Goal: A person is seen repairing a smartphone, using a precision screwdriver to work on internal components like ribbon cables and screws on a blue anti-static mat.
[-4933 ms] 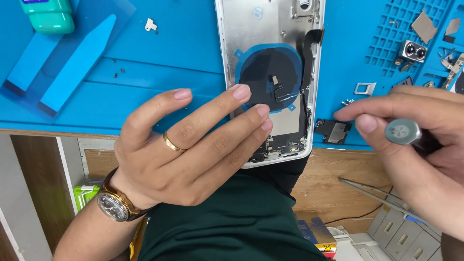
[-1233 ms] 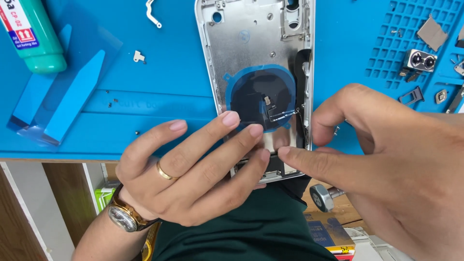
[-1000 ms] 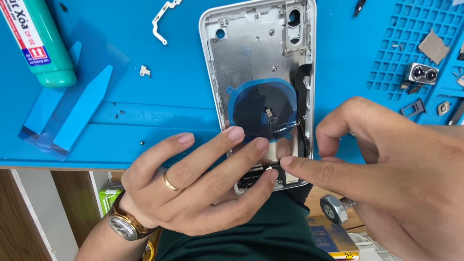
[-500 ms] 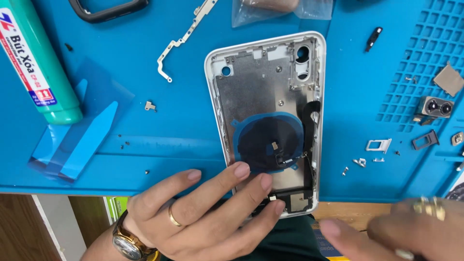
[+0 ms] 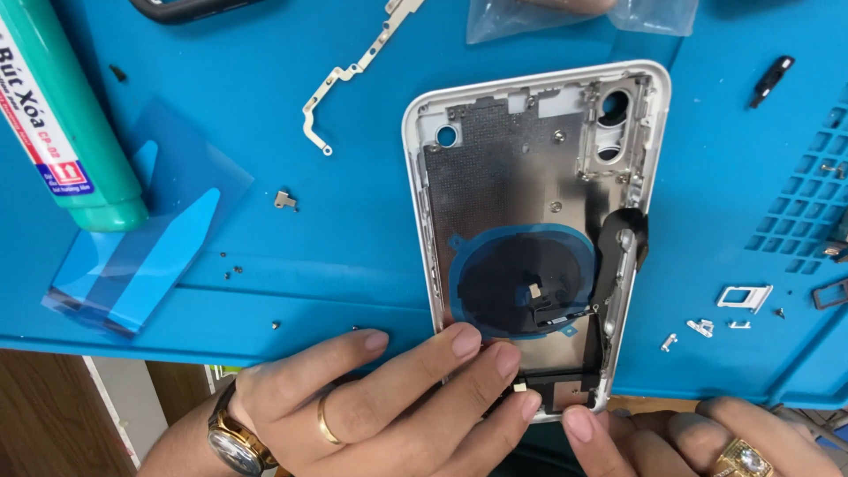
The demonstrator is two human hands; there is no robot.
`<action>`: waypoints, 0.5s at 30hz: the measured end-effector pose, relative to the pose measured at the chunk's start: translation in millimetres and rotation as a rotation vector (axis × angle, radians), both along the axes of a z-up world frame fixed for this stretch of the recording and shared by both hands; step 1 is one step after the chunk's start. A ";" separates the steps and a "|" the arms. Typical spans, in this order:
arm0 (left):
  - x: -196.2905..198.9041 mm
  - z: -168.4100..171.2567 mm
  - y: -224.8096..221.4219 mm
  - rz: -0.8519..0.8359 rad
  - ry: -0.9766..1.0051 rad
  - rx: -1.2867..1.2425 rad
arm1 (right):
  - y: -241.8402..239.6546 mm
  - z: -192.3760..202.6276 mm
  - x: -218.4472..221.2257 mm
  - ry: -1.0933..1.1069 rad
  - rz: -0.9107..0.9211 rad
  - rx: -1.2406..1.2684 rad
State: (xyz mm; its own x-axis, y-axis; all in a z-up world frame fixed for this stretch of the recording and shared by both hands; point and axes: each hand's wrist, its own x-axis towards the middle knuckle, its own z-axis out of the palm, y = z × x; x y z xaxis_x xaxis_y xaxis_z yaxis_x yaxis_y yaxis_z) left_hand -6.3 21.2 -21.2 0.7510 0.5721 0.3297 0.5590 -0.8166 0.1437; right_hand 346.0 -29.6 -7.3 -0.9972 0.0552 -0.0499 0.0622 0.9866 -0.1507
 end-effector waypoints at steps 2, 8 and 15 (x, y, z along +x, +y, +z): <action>0.3 -2.8 -1.3 0.006 -0.012 0.035 | -6.3 2.4 -1.8 -0.066 -0.050 -0.013; 1.0 -2.1 -1.7 0.006 -0.012 0.020 | -0.5 -2.0 -3.9 -0.004 -0.024 0.083; 12.0 4.7 -1.5 0.005 0.028 -0.053 | -5.2 11.4 -16.7 -0.062 -0.300 -0.060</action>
State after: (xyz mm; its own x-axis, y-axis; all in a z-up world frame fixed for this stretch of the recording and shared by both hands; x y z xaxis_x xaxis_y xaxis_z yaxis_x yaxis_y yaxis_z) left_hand 5.8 19.8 -16.5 0.7566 0.5918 0.2783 0.5673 -0.8056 0.1708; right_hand 329.3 -34.8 4.2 -0.9317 0.3421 -0.1223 0.3605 0.9122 -0.1948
